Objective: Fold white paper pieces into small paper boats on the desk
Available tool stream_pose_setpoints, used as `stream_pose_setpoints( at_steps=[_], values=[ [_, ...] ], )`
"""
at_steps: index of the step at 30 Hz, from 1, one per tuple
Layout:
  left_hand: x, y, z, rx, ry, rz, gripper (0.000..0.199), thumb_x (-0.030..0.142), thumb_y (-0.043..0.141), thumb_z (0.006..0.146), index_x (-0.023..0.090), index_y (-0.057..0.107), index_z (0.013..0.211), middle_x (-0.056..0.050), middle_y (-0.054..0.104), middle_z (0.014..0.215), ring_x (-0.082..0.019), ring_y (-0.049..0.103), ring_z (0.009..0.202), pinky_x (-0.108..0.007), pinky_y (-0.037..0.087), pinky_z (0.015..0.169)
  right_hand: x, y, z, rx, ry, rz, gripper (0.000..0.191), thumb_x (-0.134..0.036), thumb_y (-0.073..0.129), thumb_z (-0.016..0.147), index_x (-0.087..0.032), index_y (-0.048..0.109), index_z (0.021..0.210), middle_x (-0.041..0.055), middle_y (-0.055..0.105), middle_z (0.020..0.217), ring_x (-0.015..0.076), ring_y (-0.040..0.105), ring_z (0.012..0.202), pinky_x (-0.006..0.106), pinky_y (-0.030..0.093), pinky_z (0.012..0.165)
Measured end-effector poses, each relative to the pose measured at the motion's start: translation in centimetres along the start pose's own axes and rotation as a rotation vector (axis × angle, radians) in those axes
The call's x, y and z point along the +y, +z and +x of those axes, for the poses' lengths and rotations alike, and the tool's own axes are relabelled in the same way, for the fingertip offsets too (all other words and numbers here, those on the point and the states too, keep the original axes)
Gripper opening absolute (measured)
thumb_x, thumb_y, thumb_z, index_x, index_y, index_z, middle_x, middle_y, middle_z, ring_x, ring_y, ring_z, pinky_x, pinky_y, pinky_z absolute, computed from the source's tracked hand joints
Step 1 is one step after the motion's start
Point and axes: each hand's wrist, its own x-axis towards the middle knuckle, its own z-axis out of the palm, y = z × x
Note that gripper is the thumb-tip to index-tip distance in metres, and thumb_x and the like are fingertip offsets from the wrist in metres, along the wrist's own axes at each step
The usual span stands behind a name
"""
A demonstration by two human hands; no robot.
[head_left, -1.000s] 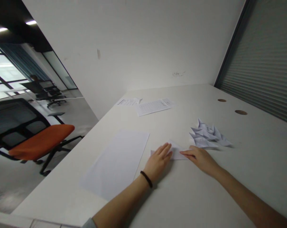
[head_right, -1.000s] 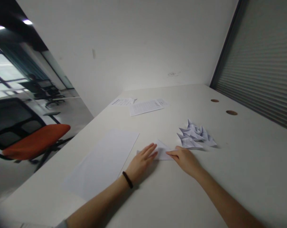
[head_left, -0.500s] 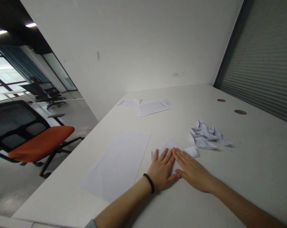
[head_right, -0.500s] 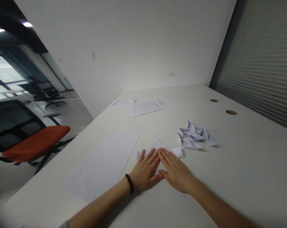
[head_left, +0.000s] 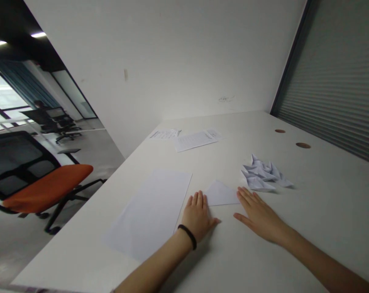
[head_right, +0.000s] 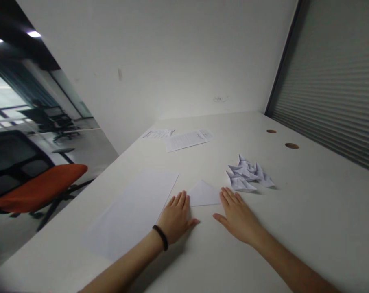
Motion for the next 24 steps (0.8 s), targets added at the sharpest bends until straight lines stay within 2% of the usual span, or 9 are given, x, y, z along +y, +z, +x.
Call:
stream_pose_setpoints(
  at_steps=[2, 4, 6, 8, 11, 15, 18, 21, 24],
  values=[
    [0.4, -1.3, 0.8, -0.029, 0.007, 0.026, 0.061, 0.051, 0.047, 0.080, 0.003, 0.049, 0.117, -0.024, 0.045, 0.123, -0.032, 0.043, 0.114, -0.042, 0.037, 0.091, -0.8, -0.2, 1.1, 0.067, -0.020, -0.009, 0.058, -0.050, 0.048, 0.078, -0.005, 0.052, 0.116, 0.0203, 0.045, 0.128, 0.0291, 0.035, 0.122, 0.045, 0.032, 0.099],
    [0.3, -2.2, 1.6, -0.052, 0.018, 0.024, 0.046, 0.047, 0.044, 0.083, 0.007, 0.061, 0.099, -0.019, 0.059, 0.102, -0.030, 0.055, 0.095, -0.040, 0.044, 0.078, -1.6, -0.5, 2.4, 0.101, -0.107, 0.018, 0.045, -0.041, 0.052, 0.079, -0.009, 0.055, 0.111, 0.0168, 0.050, 0.123, 0.0265, 0.044, 0.114, 0.041, 0.039, 0.094],
    [-0.3, -2.5, 2.0, 0.000, 0.014, 0.000, 0.039, 0.044, 0.043, 0.085, 0.011, 0.064, 0.087, -0.015, 0.060, 0.089, -0.028, 0.056, 0.086, -0.038, 0.045, 0.072, -2.1, -0.8, 3.5, 0.102, -0.181, 0.038, 0.035, -0.034, 0.055, 0.079, -0.013, 0.057, 0.107, 0.0125, 0.057, 0.113, 0.0239, 0.051, 0.103, 0.038, 0.045, 0.086],
    [-1.2, -2.1, 2.2, 0.097, 0.004, -0.057, 0.034, 0.042, 0.044, 0.085, 0.014, 0.063, 0.088, -0.012, 0.059, 0.088, -0.026, 0.055, 0.087, -0.036, 0.044, 0.072, -2.2, -0.8, 4.3, 0.095, -0.220, 0.026, 0.030, -0.031, 0.058, 0.078, -0.015, 0.059, 0.103, 0.0098, 0.061, 0.104, 0.0229, 0.054, 0.096, 0.036, 0.047, 0.081],
    [-2.6, -1.0, 2.3, 0.199, -0.018, -0.237, 0.030, 0.040, 0.046, 0.084, 0.018, 0.059, 0.099, -0.008, 0.059, 0.089, -0.022, 0.055, 0.087, -0.033, 0.043, 0.075, -2.0, -0.5, 4.6, 0.118, -0.262, -0.041, 0.027, -0.029, 0.059, 0.078, -0.015, 0.060, 0.100, 0.0092, 0.063, 0.102, 0.0226, 0.055, 0.091, 0.035, 0.048, 0.076],
    [-3.4, -0.1, 2.5, 0.276, -0.117, -0.603, 0.035, 0.041, 0.046, 0.084, 0.016, 0.052, 0.107, -0.006, 0.059, 0.091, -0.020, 0.055, 0.087, -0.032, 0.042, 0.078, -1.8, 0.0, 4.4, 0.151, -0.263, -0.125, 0.027, -0.020, 0.049, 0.083, -0.014, 0.056, 0.109, 0.0088, 0.066, 0.088, 0.0196, 0.058, 0.078, 0.029, 0.048, 0.065],
    [-2.7, 0.5, 2.8, 0.421, -0.217, -0.884, 0.046, 0.040, 0.048, 0.082, 0.014, 0.039, 0.119, -0.009, 0.055, 0.103, -0.020, 0.054, 0.089, -0.034, 0.042, 0.080, -2.1, -0.2, 4.3, 0.147, -0.190, -0.131, 0.028, -0.009, 0.045, 0.081, -0.013, 0.057, 0.107, 0.0074, 0.066, 0.075, 0.0182, 0.059, 0.072, 0.026, 0.047, 0.060],
    [-1.7, 1.1, 3.2, 0.494, -0.284, -1.138, 0.070, 0.038, 0.061, 0.073, 0.015, 0.024, 0.127, -0.012, 0.050, 0.109, -0.020, 0.054, 0.088, -0.036, 0.043, 0.078, -2.3, -0.6, 4.3, 0.166, -0.117, -0.035, 0.026, -0.004, 0.045, 0.077, -0.016, 0.060, 0.095, 0.0069, 0.067, 0.079, 0.0182, 0.061, 0.077, 0.026, 0.047, 0.064],
    [-0.9, 1.1, 3.6, 0.575, -0.280, -1.429, 0.086, 0.036, 0.067, 0.067, 0.020, 0.010, 0.131, -0.014, 0.044, 0.116, -0.020, 0.056, 0.088, -0.036, 0.046, 0.076, -2.4, -0.8, 4.1, 0.263, -0.021, 0.132, 0.024, -0.008, 0.041, 0.080, -0.018, 0.059, 0.093, 0.0056, 0.068, 0.083, 0.0173, 0.063, 0.075, 0.027, 0.048, 0.066]
  ],
)
